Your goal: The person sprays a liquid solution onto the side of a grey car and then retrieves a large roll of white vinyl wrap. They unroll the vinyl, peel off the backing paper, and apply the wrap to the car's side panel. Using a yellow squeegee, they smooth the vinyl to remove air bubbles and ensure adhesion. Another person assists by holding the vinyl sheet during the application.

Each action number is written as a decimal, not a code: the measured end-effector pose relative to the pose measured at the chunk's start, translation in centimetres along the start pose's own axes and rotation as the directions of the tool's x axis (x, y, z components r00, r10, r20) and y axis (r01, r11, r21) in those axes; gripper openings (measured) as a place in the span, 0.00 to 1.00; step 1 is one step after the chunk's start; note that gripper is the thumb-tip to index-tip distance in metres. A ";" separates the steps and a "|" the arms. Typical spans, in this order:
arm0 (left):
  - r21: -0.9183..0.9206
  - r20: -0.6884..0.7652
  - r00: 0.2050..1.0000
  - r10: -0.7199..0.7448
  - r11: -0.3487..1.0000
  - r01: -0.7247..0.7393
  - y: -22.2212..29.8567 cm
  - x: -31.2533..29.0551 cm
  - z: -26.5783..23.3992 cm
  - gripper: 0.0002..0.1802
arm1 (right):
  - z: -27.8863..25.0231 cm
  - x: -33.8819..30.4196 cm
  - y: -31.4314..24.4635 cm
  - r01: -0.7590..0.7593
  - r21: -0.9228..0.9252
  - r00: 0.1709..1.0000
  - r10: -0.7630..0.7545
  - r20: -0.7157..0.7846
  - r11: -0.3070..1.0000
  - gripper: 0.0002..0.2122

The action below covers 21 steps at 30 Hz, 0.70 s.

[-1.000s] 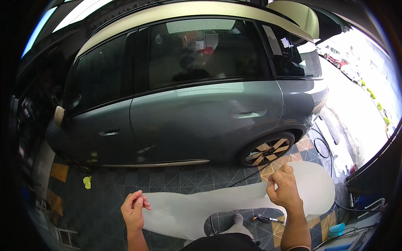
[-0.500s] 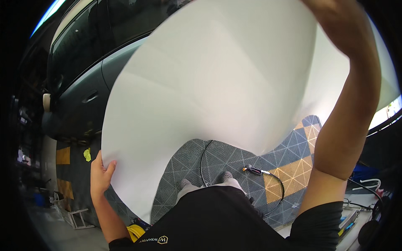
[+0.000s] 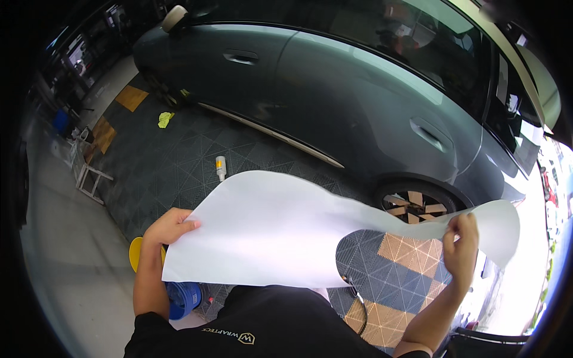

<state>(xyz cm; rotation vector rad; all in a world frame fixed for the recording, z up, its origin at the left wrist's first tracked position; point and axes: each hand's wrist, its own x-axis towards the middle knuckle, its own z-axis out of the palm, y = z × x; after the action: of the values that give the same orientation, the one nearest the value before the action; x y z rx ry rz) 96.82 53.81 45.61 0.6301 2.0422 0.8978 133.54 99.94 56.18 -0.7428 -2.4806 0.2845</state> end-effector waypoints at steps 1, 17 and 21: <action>-0.008 -0.013 1.000 -0.004 1.000 0.004 -1.2 -1.4 -1.8 0.15 | 2.4 -0.8 -2.1 -0.026 0.029 0.999 0.025 0.028 0.999 0.03; -0.194 -0.628 0.761 -0.160 0.980 0.045 -13.7 -28.3 -24.4 0.12 | 22.9 8.1 -40.3 0.356 0.511 0.859 -0.490 0.152 0.782 0.02; -0.320 -0.779 0.601 -0.177 0.937 -0.139 -13.1 -29.3 -26.2 0.13 | 27.7 11.6 -45.5 0.377 0.631 0.819 -0.562 0.114 0.678 0.02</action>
<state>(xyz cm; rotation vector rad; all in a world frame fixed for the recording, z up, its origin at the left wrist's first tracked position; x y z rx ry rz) 89.97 15.71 60.44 -0.0603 2.5350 1.7212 89.84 67.52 53.36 0.2422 -2.5239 0.9679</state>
